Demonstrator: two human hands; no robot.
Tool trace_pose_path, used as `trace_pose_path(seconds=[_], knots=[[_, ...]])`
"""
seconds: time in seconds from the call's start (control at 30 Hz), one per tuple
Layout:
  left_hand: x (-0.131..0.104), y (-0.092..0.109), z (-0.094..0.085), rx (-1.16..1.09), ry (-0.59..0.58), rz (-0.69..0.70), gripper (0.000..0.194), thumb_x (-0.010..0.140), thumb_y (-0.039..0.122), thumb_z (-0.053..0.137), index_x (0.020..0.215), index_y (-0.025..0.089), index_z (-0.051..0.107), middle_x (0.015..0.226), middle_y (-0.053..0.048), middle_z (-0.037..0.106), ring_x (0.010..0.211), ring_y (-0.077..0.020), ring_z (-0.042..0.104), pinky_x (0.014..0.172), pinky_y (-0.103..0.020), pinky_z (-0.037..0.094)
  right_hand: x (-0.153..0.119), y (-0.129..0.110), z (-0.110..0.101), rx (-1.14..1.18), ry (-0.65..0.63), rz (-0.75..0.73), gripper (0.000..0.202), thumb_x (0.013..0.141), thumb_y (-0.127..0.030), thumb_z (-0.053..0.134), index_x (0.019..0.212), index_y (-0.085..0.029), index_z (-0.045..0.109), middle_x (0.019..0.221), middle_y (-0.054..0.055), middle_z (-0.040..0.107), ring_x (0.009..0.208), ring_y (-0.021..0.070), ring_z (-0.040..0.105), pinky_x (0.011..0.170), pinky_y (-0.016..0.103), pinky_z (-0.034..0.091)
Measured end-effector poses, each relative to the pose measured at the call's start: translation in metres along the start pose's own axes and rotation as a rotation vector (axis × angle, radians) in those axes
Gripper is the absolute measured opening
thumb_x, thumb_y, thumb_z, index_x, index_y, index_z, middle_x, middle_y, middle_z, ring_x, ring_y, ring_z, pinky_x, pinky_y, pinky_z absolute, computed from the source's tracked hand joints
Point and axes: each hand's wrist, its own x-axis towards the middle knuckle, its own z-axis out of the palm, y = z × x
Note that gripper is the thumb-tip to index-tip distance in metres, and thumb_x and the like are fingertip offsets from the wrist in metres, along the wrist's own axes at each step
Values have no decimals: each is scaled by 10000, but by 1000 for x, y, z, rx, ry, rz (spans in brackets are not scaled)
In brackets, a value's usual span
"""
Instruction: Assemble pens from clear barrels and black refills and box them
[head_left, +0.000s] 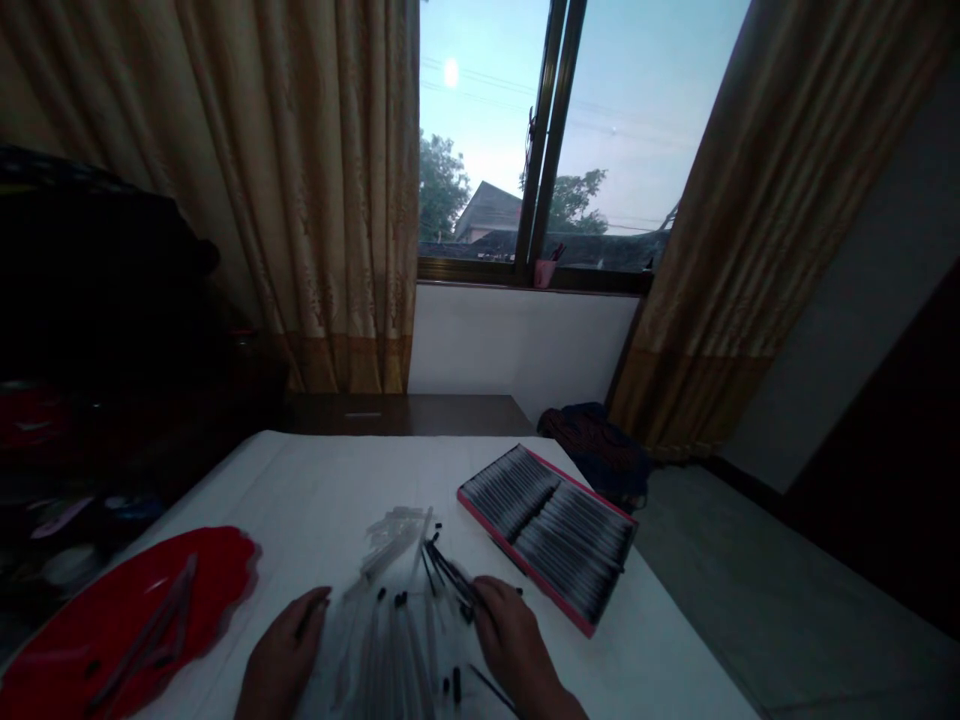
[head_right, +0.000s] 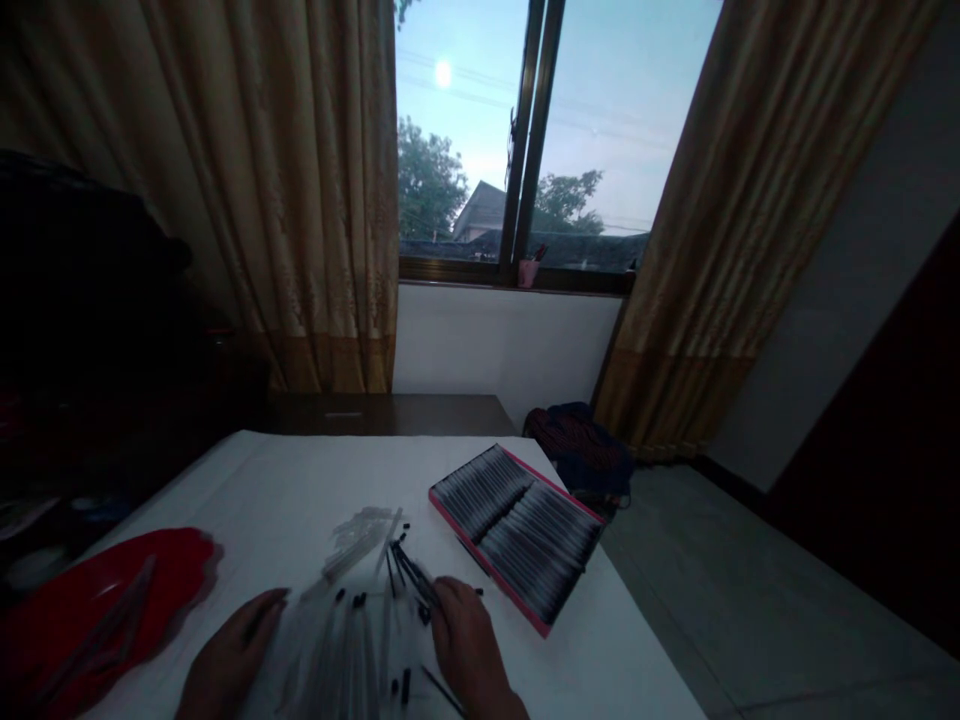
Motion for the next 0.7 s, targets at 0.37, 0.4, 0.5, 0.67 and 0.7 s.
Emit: trace_pose_path(seconds=[0.37,0.4,0.5,0.67,0.7], knots=[[-6,16,-2,76,75,94,359,832,343,371,988,197,659,1025,-52,715,949,-193,654,851,-280,497,-2,4,-16,175,139,337,350,863,-346,371,937,-171,664,980,123,696,926,242,638,827,353,488],[-7,18,-1,81,74,96,351,834,336,374,996,199,653,1029,-50,710,961,-188,646,864,-279,489,-1,4,-18,186,115,352,351,856,-343,369,938,-172,663,980,120,697,925,241,637,823,350,487],[-8,22,3,97,65,75,326,830,307,391,1011,203,642,1018,-46,702,969,-184,630,883,-293,473,0,5,-20,207,74,368,354,835,-350,370,937,-177,662,980,113,698,920,239,634,809,339,484],[-11,27,7,130,49,44,323,823,272,412,1050,189,626,1044,-58,683,986,-191,611,897,-310,459,1,10,-21,222,29,359,372,828,-361,359,950,-170,654,984,116,690,929,234,625,815,329,471],[-12,27,7,136,46,40,328,821,264,413,1063,189,621,1053,-58,679,992,-190,608,900,-310,457,1,11,-21,223,19,359,379,829,-363,354,950,-165,653,981,120,689,923,235,625,813,330,471]])
